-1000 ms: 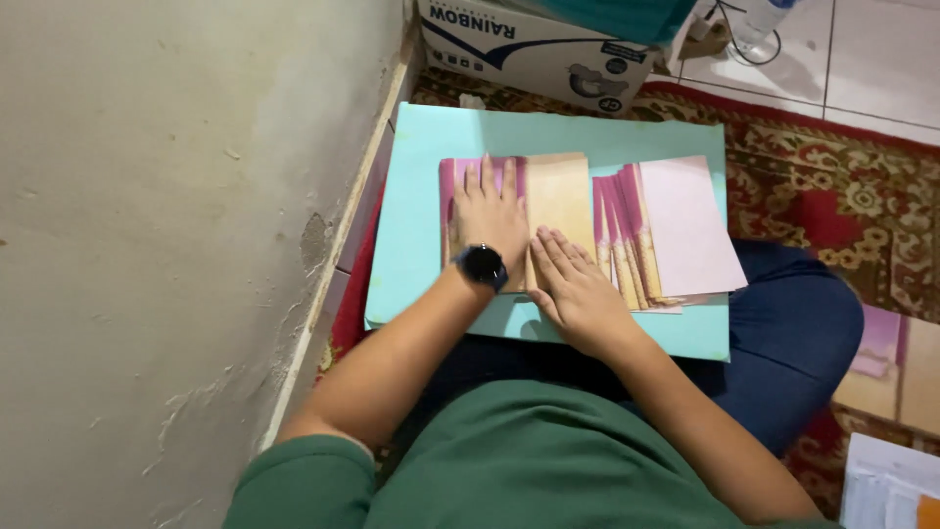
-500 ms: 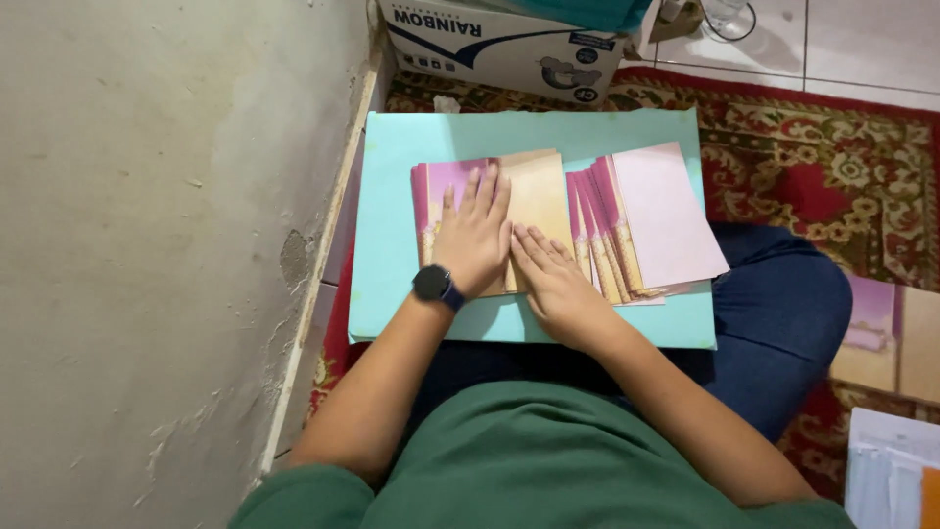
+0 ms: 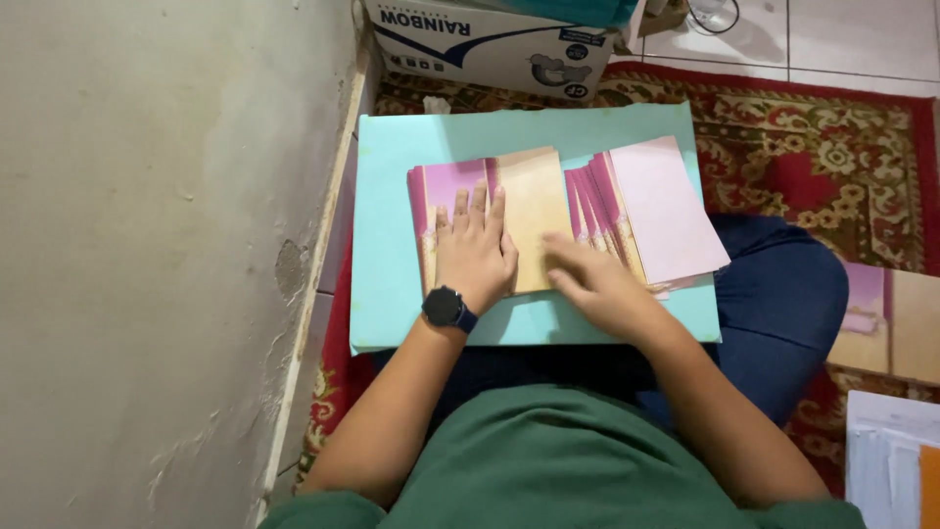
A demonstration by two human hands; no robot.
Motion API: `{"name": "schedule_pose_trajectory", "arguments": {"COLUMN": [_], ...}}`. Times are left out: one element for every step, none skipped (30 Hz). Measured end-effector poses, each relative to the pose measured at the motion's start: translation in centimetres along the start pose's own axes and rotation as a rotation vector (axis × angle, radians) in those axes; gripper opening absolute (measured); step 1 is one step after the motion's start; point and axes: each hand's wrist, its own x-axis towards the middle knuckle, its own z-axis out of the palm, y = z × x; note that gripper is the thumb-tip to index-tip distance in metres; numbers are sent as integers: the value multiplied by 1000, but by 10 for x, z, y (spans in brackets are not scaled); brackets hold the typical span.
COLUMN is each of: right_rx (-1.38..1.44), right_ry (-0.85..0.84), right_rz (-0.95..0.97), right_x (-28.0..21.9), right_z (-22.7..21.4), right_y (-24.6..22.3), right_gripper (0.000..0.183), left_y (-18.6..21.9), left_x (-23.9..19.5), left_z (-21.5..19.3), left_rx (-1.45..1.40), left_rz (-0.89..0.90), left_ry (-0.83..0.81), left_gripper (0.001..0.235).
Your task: A person is sitting on the floor, carefully sorting and arranging stacks of printed cards on a blue board.
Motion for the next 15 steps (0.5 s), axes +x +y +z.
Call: {"name": "schedule_pose_trajectory", "arguments": {"right_rx": [-2,-134,-267,-269,-373,-476,-478,-429,-380,-379,-354,-329,-329,-350,-372], "right_ry": [0,230,459,456,455,453,450,417,384,376,368,371,375,399,423], "right_rz": [6,-12,-30,-25,163,348,349,372,395,399,429,455,456,419,383], "right_x": [-1,-3,-5,-5,-7,-8,-6,-6,-7,-7,-7,-5,-6,-6,-6], "right_z": [-4,-7,-11,-13,-15,-18,-19,-21,-22,-23,-24,-28,-27,-27,-27], "right_y": [16,32,48,56,63,70,68,67,65,63,61,58,55,51,47], "right_gripper": [47,46,52,52,71,91,91,94,98,98,102,106,106,97,88], "left_y": [1,1,2,2,2,2,2,2,3,4,5,5,4,4,3], "left_x": [1,0,0,0,0,0,2,2,1,0,-1,4,2,1,-1], "left_z": [-7,-13,-20,-22,-24,-27,-27,-27,-27,-29,-31,-34,-31,-29,-28], "left_rx": [-6,-25,-44,-49,-60,-69,-72,-67,-63,-65,-74,-81,-81,-81,-82], "left_rz": [2,1,0,0,-7,-15,-17,-21,-24,-28,-34,-34,-31,-24,-17], "left_ry": [-2,-34,-65,-69,-89,-106,-107,-122,-137,-144,-157,-161,-159,-136,-113], "left_gripper": [68,67,66,66,66,66,66,66,66,66,65,65,65,65,66]}}
